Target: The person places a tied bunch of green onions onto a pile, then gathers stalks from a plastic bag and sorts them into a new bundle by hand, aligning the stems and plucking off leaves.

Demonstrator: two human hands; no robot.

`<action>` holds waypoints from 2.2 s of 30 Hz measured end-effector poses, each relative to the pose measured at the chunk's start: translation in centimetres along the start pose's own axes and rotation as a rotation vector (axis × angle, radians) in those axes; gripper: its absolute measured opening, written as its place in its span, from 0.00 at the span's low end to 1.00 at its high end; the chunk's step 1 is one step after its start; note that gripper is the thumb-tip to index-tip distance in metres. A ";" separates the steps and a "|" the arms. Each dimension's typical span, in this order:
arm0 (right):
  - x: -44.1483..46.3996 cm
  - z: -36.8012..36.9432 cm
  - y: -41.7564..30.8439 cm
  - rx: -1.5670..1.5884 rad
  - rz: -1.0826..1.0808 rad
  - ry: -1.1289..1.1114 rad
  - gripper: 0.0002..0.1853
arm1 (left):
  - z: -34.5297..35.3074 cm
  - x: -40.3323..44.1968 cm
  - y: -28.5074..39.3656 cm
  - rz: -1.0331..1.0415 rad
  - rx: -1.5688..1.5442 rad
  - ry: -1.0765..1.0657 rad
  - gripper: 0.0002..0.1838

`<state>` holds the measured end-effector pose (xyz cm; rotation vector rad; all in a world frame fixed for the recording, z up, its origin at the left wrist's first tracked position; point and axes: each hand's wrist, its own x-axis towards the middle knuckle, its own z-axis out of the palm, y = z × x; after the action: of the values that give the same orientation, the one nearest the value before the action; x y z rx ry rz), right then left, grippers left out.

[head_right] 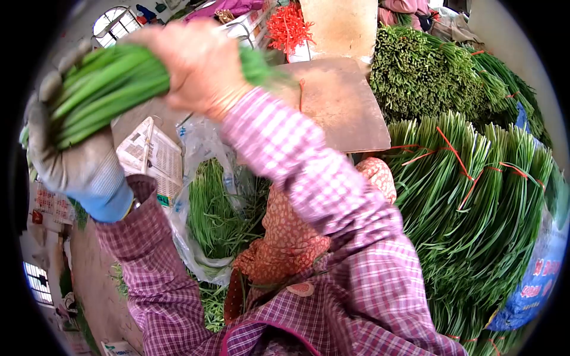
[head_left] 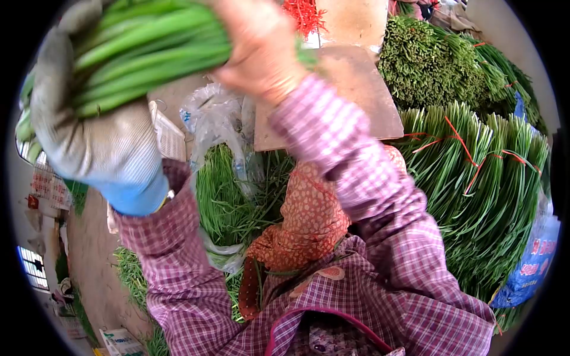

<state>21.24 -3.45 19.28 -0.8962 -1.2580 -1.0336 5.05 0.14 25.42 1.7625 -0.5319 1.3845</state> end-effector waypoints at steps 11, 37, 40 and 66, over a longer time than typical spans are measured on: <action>-5.5 -15.1 13.6 -0.679 0.009 -0.901 0.26 | 13.1 -8.4 -21.2 -0.642 -1.090 0.569 0.07; -22.0 -14.2 18.9 -0.564 0.206 -1.210 0.50 | 12.8 -19.2 -32.3 -0.467 0.972 -0.487 0.20; -21.7 -16.3 19.1 -0.590 0.282 -1.285 0.50 | 13.0 -19.9 -32.7 -0.478 0.995 -0.427 0.20; -25.6 16.3 -3.5 0.604 0.972 -1.984 0.44 | -18.9 -44.5 -12.3 -1.356 0.750 0.361 0.17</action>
<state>12.53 13.81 -4.40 -1.7211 -1.9501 1.4390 -10.81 15.63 -19.32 1.6702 1.3266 0.8048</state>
